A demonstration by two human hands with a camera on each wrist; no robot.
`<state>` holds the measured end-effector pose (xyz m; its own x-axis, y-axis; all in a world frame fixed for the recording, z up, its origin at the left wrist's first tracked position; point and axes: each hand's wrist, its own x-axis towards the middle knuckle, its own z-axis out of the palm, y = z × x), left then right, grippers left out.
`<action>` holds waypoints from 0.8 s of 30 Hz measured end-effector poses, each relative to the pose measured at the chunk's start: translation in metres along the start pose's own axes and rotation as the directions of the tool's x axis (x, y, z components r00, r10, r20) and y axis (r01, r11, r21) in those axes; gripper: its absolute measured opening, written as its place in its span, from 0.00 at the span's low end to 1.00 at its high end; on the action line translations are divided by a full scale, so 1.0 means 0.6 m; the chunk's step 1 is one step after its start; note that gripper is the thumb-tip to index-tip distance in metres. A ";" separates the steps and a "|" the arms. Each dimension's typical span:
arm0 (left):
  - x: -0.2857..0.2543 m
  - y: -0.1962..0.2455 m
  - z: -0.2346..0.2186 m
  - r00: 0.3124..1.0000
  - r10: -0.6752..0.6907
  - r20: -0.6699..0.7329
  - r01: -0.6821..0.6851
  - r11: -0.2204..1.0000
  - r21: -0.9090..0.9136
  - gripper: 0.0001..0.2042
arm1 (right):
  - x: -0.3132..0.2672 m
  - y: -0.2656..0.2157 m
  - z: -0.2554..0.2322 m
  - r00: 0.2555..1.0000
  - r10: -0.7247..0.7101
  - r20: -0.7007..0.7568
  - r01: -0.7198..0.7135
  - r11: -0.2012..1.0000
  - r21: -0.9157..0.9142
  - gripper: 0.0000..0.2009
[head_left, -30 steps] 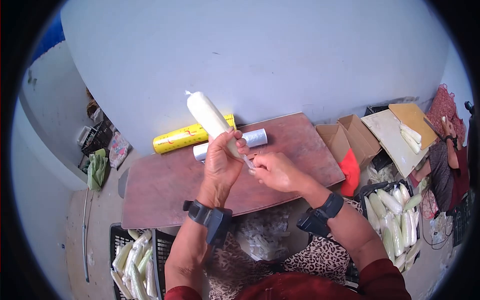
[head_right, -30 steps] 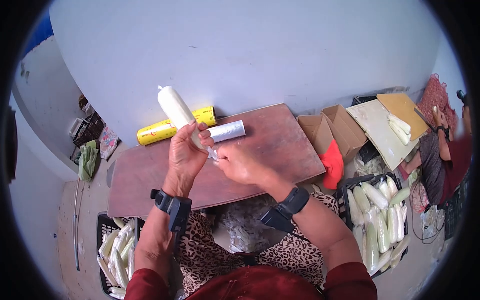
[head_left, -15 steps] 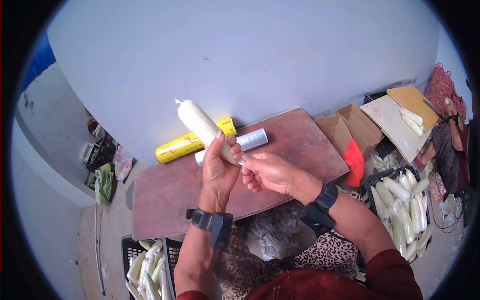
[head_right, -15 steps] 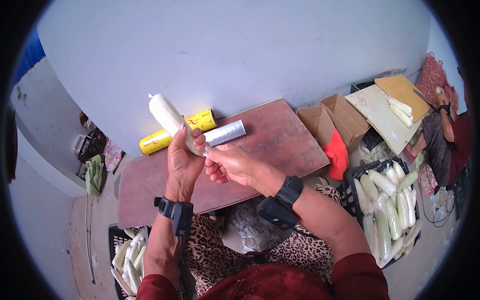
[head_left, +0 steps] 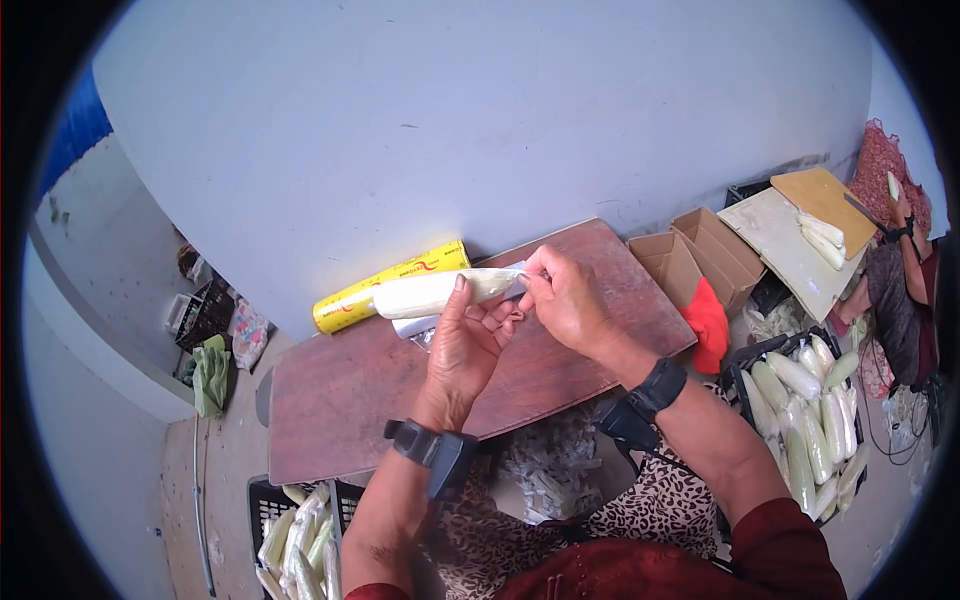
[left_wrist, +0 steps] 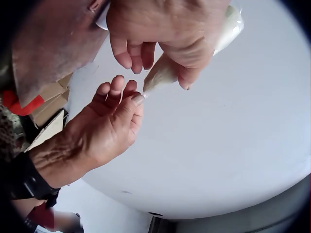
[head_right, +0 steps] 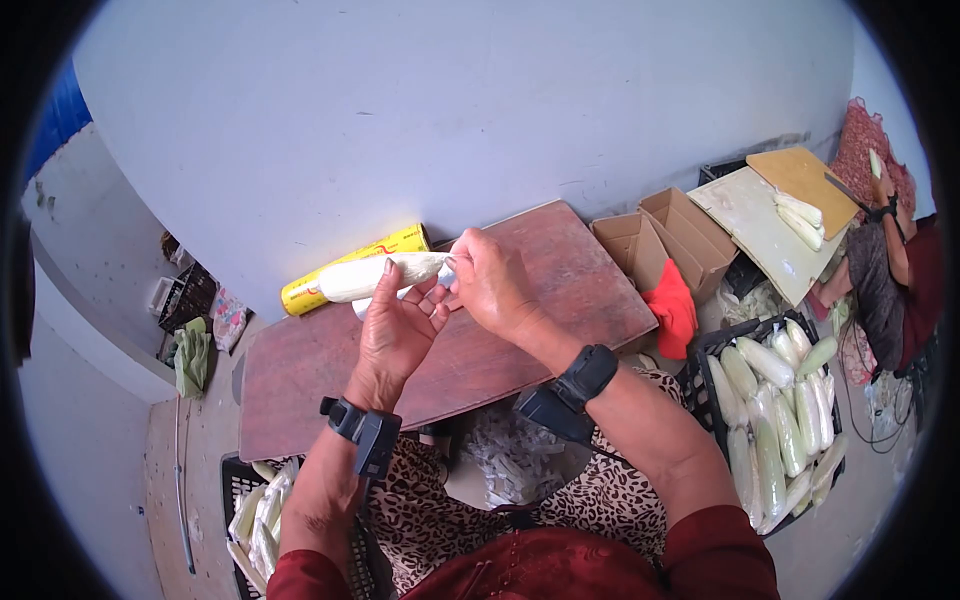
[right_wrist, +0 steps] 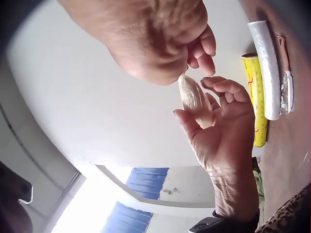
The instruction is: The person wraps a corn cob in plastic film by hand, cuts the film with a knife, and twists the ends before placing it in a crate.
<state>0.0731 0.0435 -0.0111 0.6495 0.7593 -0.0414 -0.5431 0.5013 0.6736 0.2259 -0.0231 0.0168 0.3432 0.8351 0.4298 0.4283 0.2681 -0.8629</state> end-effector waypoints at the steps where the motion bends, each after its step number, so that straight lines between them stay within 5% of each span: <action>1: -0.004 -0.005 0.008 1.000 -0.006 -0.017 0.007 1.000 0.030 0.24 | -0.001 -0.009 -0.004 1.000 -0.010 -0.009 0.010 1.000 0.009 0.04; 9: 0.000 -0.043 0.001 0.930 -0.333 0.154 0.315 0.940 0.132 0.27 | 0.001 -0.004 -0.017 0.973 -0.219 -0.078 0.205 0.967 -0.151 0.03; 12: 0.001 -0.044 0.004 0.915 -0.387 0.116 0.307 0.852 0.425 0.21 | 0.009 0.015 -0.034 0.974 -0.222 -0.049 0.207 0.955 -0.212 0.02; 16: 0.004 -0.043 0.012 0.999 0.029 -0.030 0.006 0.607 0.795 0.18 | 0.013 0.020 -0.050 0.991 -0.130 0.006 0.130 0.984 -0.121 0.02; 18: 0.015 -0.056 0.005 0.935 0.354 0.033 -0.177 0.383 0.907 0.21 | 0.008 0.007 -0.051 0.997 -0.039 0.062 0.041 0.999 -0.034 0.03; 22: 0.015 -0.050 0.000 0.921 0.361 0.148 -0.276 0.334 0.901 0.20 | 0.002 0.004 -0.047 0.994 -0.059 0.091 0.061 0.998 -0.013 0.05; 24: 0.019 -0.047 -0.006 0.931 0.303 0.206 -0.330 0.446 0.832 0.18 | 0.002 0.006 -0.046 0.990 -0.086 0.112 0.083 0.996 0.032 0.04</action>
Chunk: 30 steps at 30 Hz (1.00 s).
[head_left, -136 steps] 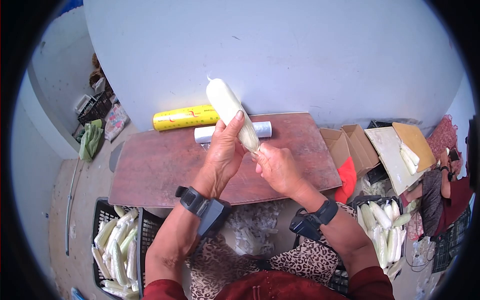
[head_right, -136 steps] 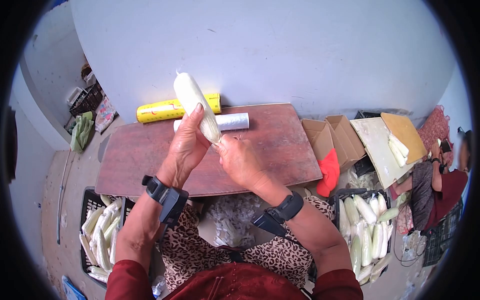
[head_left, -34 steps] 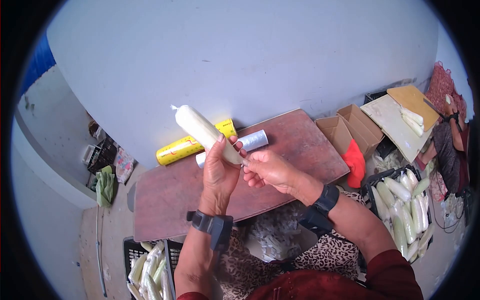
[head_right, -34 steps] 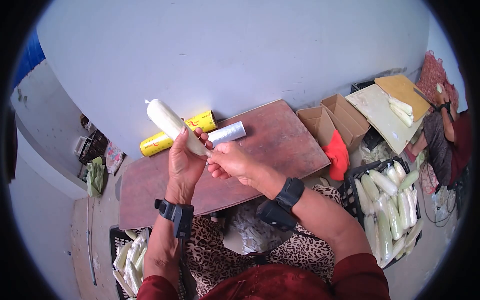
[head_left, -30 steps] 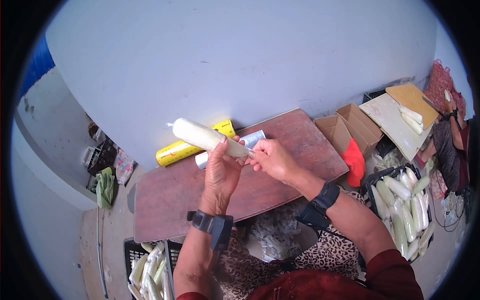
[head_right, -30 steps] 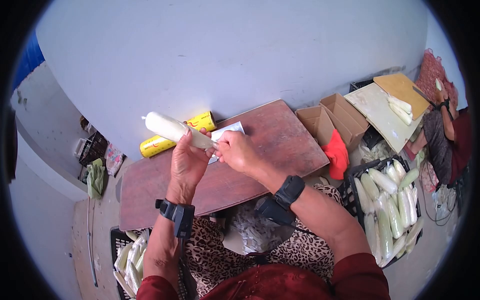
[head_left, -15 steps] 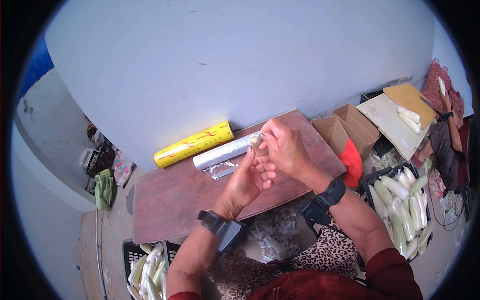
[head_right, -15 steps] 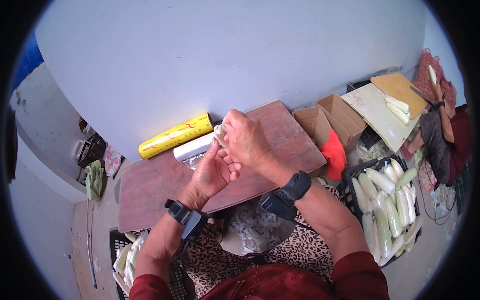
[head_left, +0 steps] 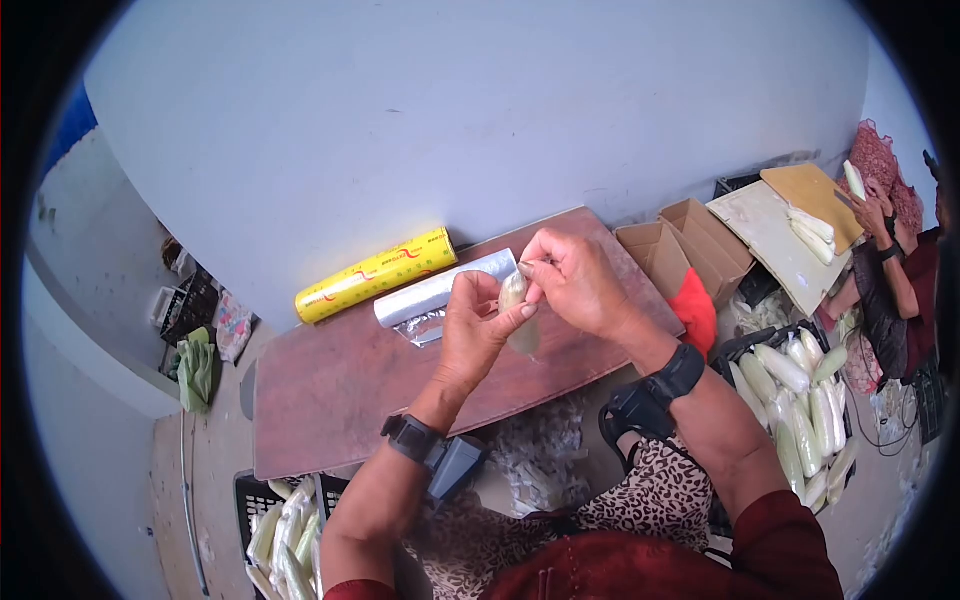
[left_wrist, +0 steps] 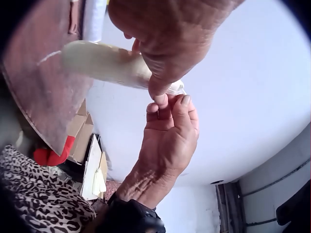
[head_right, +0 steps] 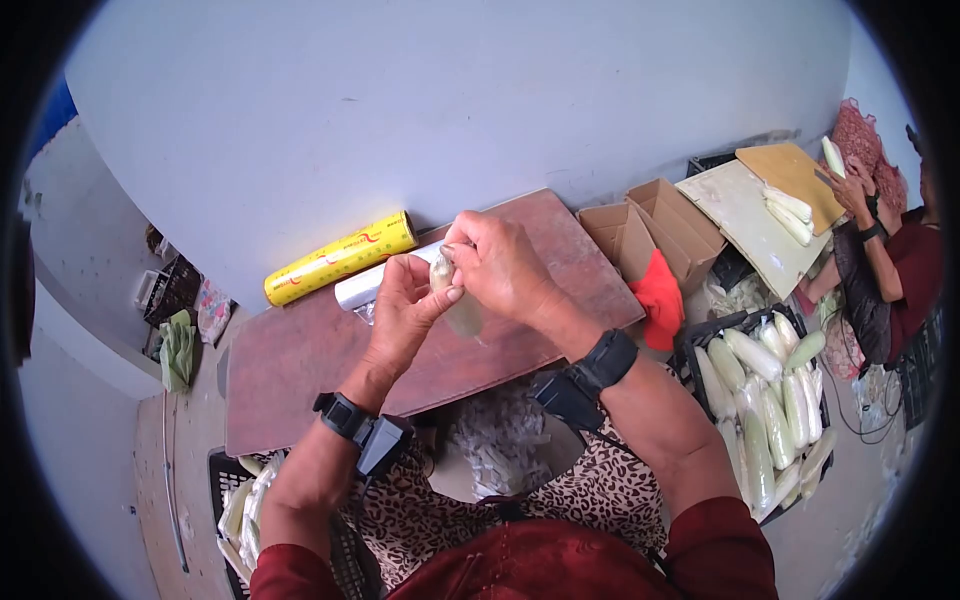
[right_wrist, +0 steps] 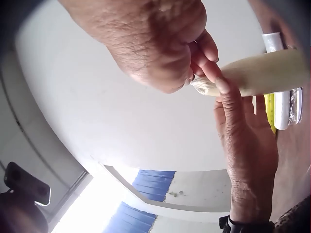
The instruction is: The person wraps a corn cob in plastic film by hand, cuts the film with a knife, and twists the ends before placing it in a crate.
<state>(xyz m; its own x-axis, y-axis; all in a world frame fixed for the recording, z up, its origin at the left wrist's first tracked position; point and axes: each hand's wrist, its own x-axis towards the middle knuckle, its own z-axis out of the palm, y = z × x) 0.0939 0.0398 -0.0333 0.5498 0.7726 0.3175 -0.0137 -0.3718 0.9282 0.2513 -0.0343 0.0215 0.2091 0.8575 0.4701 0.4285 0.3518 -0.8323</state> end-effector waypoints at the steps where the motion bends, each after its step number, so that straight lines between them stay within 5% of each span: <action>1: 0.001 -0.002 -0.002 0.999 0.014 0.038 -0.011 0.997 -0.071 0.17 | -0.001 -0.001 0.000 1.000 0.001 0.019 -0.001 1.000 0.009 0.04; 4: -0.007 0.012 -0.008 0.987 -0.035 0.154 0.076 0.961 -0.267 0.14 | -0.002 -0.001 0.000 0.997 -0.003 0.080 0.002 1.000 0.013 0.04; 9: -0.011 0.029 -0.022 0.955 -0.110 0.275 0.190 0.939 -0.286 0.14 | -0.002 -0.039 -0.022 0.989 0.028 0.143 -0.004 0.987 -0.164 0.04; 16: -0.016 0.032 -0.040 0.821 -0.183 0.541 0.463 0.768 -0.442 0.24 | 0.002 -0.011 -0.020 0.971 0.009 0.238 0.023 0.991 -0.131 0.04; 19: -0.022 0.049 -0.035 0.814 -0.187 0.549 0.479 0.752 -0.454 0.27 | 0.002 -0.020 -0.019 0.956 0.029 0.293 -0.014 0.999 -0.052 0.04; 22: -0.028 0.045 -0.023 0.867 -0.190 0.460 0.349 0.892 -0.289 0.28 | 0.002 -0.017 -0.014 0.950 0.004 0.314 -0.004 1.000 0.001 0.05; 26: -0.028 0.057 -0.022 0.850 -0.283 0.445 0.436 0.851 -0.293 0.19 | 0.008 -0.010 -0.011 0.957 -0.010 0.289 0.007 1.000 0.013 0.05; 30: -0.025 0.036 -0.036 0.870 -0.285 0.402 0.376 0.912 -0.166 0.17 | 0.008 -0.014 -0.015 0.948 0.033 0.315 -0.019 0.999 -0.049 0.05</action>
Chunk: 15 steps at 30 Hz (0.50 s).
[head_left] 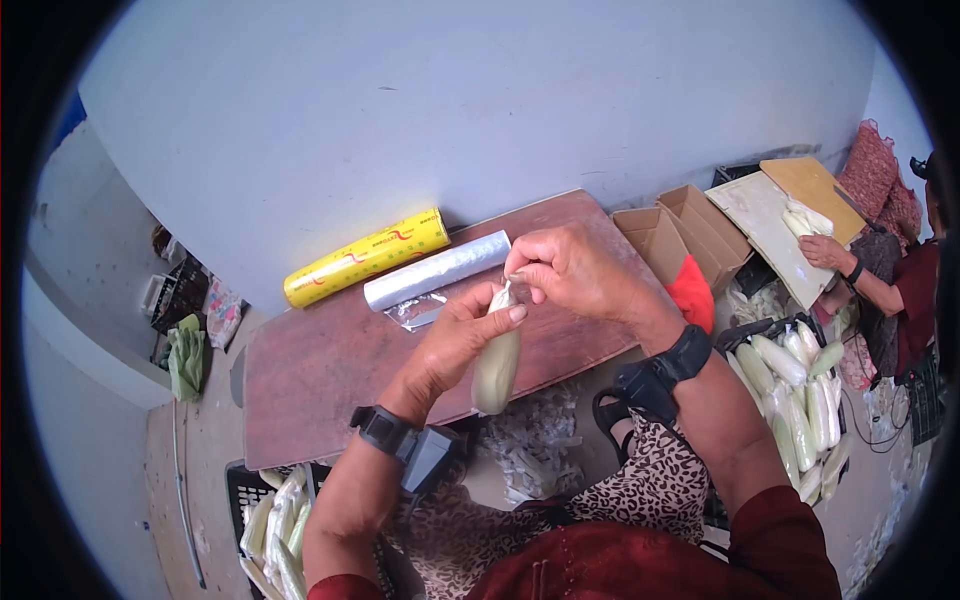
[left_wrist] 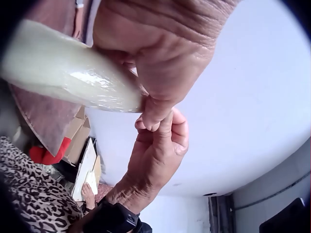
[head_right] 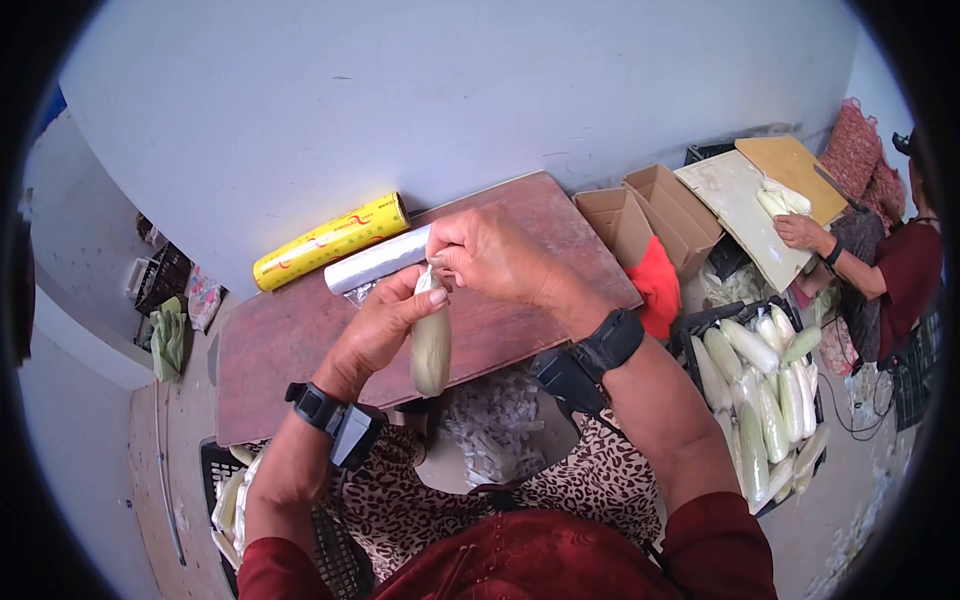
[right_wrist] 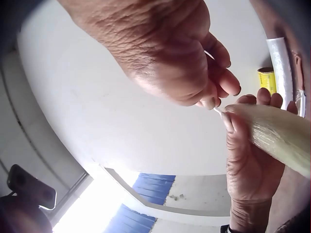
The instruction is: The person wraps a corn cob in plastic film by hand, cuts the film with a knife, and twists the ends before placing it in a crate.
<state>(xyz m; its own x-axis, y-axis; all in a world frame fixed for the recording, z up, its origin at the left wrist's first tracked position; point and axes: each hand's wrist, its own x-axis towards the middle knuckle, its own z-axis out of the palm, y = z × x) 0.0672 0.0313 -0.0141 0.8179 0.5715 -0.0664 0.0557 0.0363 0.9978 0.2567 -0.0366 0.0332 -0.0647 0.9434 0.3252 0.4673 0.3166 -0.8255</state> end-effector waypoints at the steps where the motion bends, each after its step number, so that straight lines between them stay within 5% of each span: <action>1: -0.002 0.000 -0.006 0.999 -0.008 0.032 0.008 1.000 -0.001 0.17 | 0.000 0.002 0.000 1.000 -0.024 0.007 0.024 0.999 -0.031 0.05; 8: -0.018 0.018 -0.007 0.983 -0.050 0.178 0.104 0.945 -0.309 0.14 | 0.000 0.009 -0.010 0.995 -0.095 0.015 0.097 0.990 -0.107 0.04; 15: -0.021 0.021 -0.003 0.994 -0.037 0.104 0.062 0.964 -0.258 0.11 | -0.003 0.000 0.000 0.988 -0.137 0.078 0.147 0.979 -0.140 0.04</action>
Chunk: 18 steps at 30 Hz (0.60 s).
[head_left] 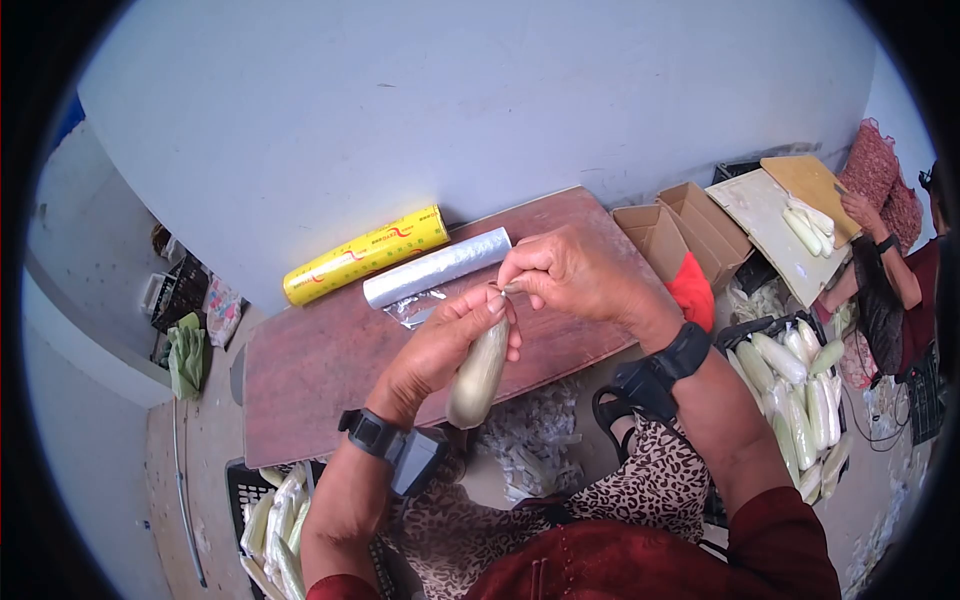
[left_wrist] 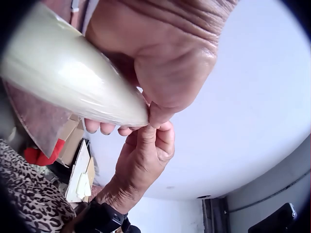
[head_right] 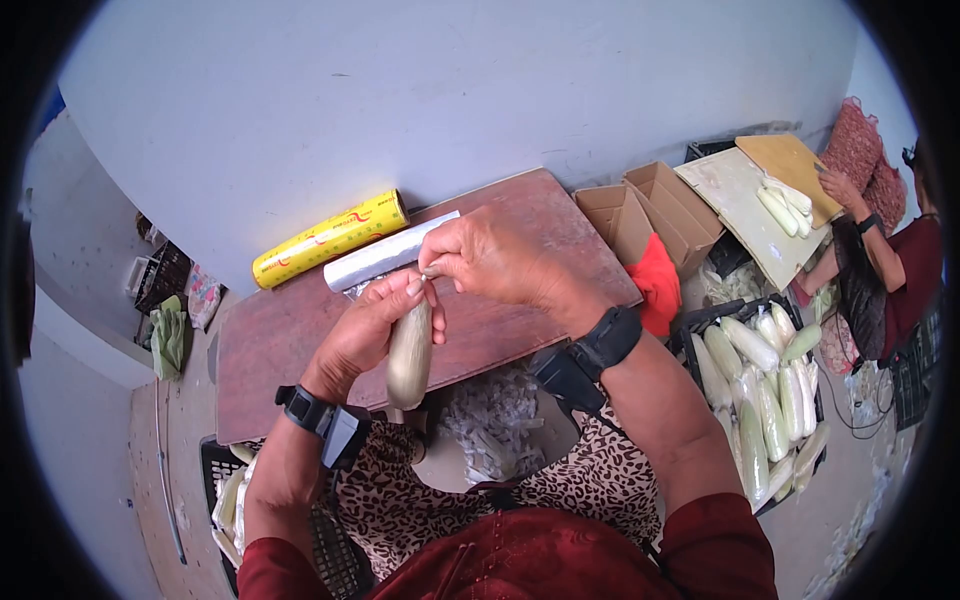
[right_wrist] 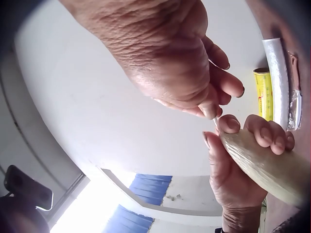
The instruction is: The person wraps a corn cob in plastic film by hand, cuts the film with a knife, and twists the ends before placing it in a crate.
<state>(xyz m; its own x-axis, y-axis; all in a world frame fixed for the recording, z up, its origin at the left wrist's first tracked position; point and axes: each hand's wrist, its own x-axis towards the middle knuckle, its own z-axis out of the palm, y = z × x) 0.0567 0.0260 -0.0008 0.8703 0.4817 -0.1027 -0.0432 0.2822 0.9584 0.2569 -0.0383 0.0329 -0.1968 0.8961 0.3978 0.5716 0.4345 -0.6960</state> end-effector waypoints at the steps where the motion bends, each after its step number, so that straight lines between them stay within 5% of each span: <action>1: 0.000 0.005 0.006 1.000 0.008 -0.016 -0.007 1.000 0.028 0.11 | 0.000 0.000 0.001 1.000 0.011 -0.008 -0.011 0.999 0.033 0.04; 6: 0.002 0.009 0.005 0.987 0.110 -0.113 -0.098 0.989 0.113 0.11 | 0.009 0.022 -0.005 0.971 0.208 -0.114 -0.154 0.919 0.363 0.10; 12: -0.001 0.009 -0.005 0.970 0.188 -0.152 -0.144 0.954 0.261 0.12 | 0.003 -0.002 0.003 0.871 0.466 0.156 -0.482 0.750 0.453 0.20; 18: 0.001 0.001 -0.005 0.976 0.195 -0.097 -0.143 0.910 0.389 0.13 | 0.002 0.021 0.030 0.953 0.285 0.103 -0.297 0.817 0.494 0.09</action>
<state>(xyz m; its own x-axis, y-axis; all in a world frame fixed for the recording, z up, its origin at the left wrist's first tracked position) 0.0556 0.0288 -0.0012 0.7935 0.6056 0.0608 0.0272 -0.1351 0.9905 0.2495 -0.0301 0.0136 -0.1065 0.9871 0.1195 0.1323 0.1332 -0.9822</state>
